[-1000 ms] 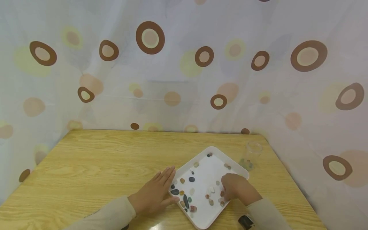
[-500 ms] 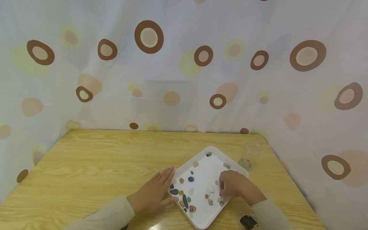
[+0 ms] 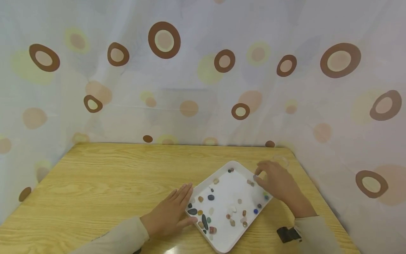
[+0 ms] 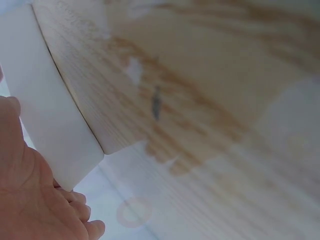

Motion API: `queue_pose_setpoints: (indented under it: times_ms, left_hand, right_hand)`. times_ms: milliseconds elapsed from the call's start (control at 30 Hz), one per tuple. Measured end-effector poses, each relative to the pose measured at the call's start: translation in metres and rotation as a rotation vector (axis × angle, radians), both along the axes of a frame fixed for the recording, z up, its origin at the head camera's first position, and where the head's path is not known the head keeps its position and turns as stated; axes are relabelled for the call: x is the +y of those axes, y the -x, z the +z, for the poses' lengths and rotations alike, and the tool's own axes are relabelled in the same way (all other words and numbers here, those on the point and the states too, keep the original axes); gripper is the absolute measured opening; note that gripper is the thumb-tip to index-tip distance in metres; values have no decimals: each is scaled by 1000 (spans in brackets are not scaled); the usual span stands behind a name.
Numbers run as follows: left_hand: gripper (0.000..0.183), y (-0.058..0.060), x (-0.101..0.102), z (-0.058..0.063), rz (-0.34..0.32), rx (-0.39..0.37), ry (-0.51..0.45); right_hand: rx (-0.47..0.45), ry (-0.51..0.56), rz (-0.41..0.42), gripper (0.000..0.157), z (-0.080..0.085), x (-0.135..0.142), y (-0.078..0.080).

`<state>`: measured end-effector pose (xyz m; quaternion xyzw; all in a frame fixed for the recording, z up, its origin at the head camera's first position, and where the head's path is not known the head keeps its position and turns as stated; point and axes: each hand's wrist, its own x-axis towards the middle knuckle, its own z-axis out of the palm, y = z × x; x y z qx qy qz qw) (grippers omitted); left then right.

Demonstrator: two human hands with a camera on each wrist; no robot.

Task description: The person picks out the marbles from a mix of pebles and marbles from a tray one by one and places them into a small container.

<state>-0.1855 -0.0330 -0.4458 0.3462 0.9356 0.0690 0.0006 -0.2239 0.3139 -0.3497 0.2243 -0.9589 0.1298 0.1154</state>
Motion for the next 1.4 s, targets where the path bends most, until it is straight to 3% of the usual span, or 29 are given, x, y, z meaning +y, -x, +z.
queue_pose_setpoints:
  times_ms: [200,300,433,1000,1400]
  left_hand:
    - [89,-1,0,2,-1,21,11]
    - [90,-1,1,2,-7,39,27]
    - [90,0,2,2,0,36,45]
    - [91,-1,3,3,15,-1,49]
    - [91,-1,2,4,11,-3,38]
  right_hand:
    - [201,123,-156,19,2,36,14]
    - [214,159,-246,22,0,51,17]
    - [182,173,-305,24,-4,61,20]
    - [81,193,-356,40,-18,69,25]
    - [73,184,-361,32,-16,67,26]
